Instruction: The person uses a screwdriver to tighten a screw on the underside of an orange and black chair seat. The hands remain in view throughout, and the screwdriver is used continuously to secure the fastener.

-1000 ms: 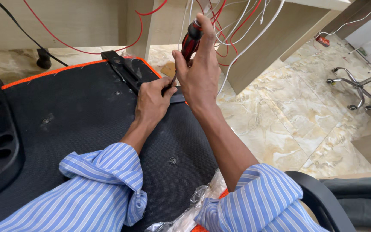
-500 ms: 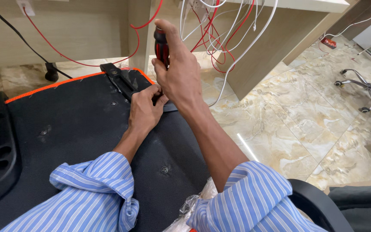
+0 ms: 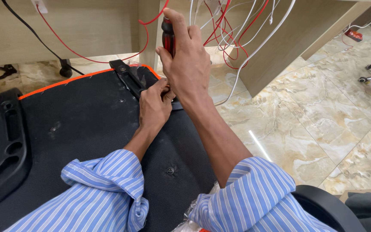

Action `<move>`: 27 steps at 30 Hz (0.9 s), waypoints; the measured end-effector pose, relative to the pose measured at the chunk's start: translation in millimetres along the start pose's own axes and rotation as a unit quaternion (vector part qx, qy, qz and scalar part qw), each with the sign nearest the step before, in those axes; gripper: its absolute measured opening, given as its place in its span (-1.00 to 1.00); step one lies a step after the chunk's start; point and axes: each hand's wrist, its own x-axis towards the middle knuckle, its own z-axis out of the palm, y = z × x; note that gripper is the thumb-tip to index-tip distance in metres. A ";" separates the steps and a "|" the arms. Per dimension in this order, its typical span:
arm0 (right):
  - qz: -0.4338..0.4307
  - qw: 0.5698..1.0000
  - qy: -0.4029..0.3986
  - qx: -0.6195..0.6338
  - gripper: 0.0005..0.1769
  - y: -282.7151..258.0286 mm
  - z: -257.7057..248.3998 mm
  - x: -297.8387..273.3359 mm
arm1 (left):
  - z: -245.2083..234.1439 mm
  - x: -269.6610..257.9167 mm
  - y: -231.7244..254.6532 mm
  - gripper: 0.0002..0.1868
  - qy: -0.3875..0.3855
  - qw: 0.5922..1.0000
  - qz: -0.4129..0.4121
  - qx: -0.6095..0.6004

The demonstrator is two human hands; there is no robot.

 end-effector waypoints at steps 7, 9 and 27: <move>-0.034 0.999 0.022 0.036 -0.17 0.9 6.1 -3.4 | -1.4 1.2 0.0 -0.76 0.005 1.000 0.003 0.001; -0.043 0.998 0.040 0.037 -0.23 -1.2 2.9 -6.1 | -2.1 0.7 1.9 -0.77 -0.002 0.999 -0.027 0.023; 0.027 0.993 -0.010 0.114 -0.22 1.5 -11.8 -7.6 | -4.5 -3.2 2.5 -0.78 -0.030 0.999 0.005 -0.013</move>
